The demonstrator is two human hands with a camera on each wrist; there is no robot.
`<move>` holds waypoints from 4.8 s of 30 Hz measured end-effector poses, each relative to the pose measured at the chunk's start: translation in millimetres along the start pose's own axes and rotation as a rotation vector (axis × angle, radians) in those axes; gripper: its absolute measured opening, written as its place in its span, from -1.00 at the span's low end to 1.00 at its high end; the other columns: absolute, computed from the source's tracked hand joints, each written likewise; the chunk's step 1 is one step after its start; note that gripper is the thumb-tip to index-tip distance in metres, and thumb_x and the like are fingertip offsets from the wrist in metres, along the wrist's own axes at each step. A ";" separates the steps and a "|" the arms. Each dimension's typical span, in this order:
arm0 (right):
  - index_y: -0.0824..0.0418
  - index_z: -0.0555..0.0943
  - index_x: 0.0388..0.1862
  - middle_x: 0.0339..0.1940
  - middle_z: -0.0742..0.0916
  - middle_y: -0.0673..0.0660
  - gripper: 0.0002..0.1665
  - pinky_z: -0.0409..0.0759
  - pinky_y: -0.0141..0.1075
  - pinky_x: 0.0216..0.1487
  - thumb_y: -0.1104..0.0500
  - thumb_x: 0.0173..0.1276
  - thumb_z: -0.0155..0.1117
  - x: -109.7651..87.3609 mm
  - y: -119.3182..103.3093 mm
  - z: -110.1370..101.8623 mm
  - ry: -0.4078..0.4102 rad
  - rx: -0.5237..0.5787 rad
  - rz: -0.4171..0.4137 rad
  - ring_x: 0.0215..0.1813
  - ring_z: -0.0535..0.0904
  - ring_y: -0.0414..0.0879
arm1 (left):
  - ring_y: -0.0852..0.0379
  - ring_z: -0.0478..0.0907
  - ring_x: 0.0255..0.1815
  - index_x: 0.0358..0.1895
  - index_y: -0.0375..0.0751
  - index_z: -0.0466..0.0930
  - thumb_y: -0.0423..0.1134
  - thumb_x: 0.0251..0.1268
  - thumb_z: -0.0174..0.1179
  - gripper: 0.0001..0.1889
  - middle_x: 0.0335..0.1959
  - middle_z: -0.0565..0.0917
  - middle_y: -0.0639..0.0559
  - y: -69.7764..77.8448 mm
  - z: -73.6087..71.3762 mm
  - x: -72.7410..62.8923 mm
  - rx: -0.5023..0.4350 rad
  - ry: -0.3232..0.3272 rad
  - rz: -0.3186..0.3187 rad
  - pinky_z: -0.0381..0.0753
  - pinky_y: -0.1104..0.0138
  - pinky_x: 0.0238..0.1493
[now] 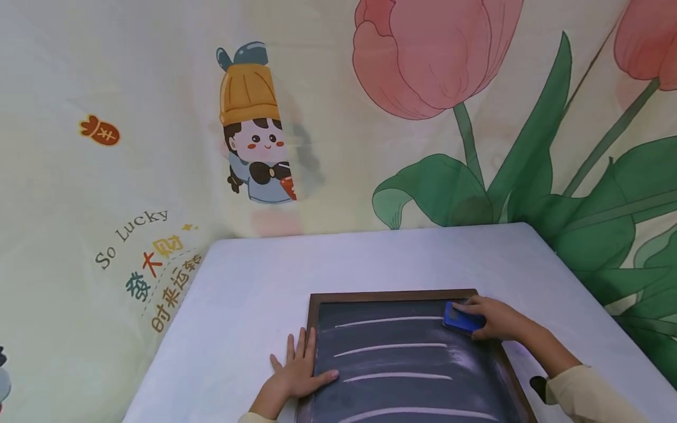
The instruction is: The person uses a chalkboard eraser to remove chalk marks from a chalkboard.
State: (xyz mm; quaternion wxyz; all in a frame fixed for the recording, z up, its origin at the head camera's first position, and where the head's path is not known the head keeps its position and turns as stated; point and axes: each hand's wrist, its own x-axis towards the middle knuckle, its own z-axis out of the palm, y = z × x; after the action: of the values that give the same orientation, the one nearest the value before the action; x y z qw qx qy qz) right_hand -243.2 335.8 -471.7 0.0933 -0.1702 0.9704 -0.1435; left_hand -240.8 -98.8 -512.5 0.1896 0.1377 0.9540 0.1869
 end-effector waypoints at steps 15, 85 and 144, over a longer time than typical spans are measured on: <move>0.16 0.50 0.18 -0.03 0.56 0.27 -0.19 0.53 -0.06 -0.18 0.07 -0.16 0.52 -5.5 -17.8 4.4 -0.012 -0.043 0.016 -0.07 0.54 0.13 | -0.37 -0.32 0.43 0.44 -0.26 -0.27 0.47 -0.03 0.00 0.16 0.45 -0.20 -0.32 -13.1 4.4 -5.6 0.046 0.007 0.067 -0.33 -0.43 0.12; -0.20 0.30 0.32 0.22 0.48 0.09 -0.24 0.42 -0.13 0.14 0.03 0.14 0.34 104.2 -171.3 60.5 0.050 -0.180 -0.034 0.18 0.45 0.02 | -0.42 -0.36 0.41 0.44 -0.31 -0.29 0.50 -0.09 0.01 0.22 0.45 -0.23 -0.35 -33.9 4.8 -11.2 0.085 0.053 0.001 -0.41 -0.46 0.06; 0.12 0.53 0.15 -0.01 0.59 0.26 -0.27 0.53 -0.03 -0.16 0.17 -0.11 0.50 -38.5 -70.8 45.1 0.137 -0.032 0.029 -0.03 0.52 0.19 | -0.41 -0.45 0.40 0.43 -0.34 -0.32 0.40 0.03 0.03 0.15 0.44 -0.28 -0.36 -19.7 15.9 -8.9 0.001 0.004 0.084 -0.47 -0.44 0.06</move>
State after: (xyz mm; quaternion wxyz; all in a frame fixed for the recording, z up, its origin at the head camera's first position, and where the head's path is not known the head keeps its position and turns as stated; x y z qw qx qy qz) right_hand -175.8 274.6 -487.1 0.0261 -0.1475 0.9790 -0.1381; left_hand -230.2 -114.5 -531.4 0.1798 0.1775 0.9478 0.1943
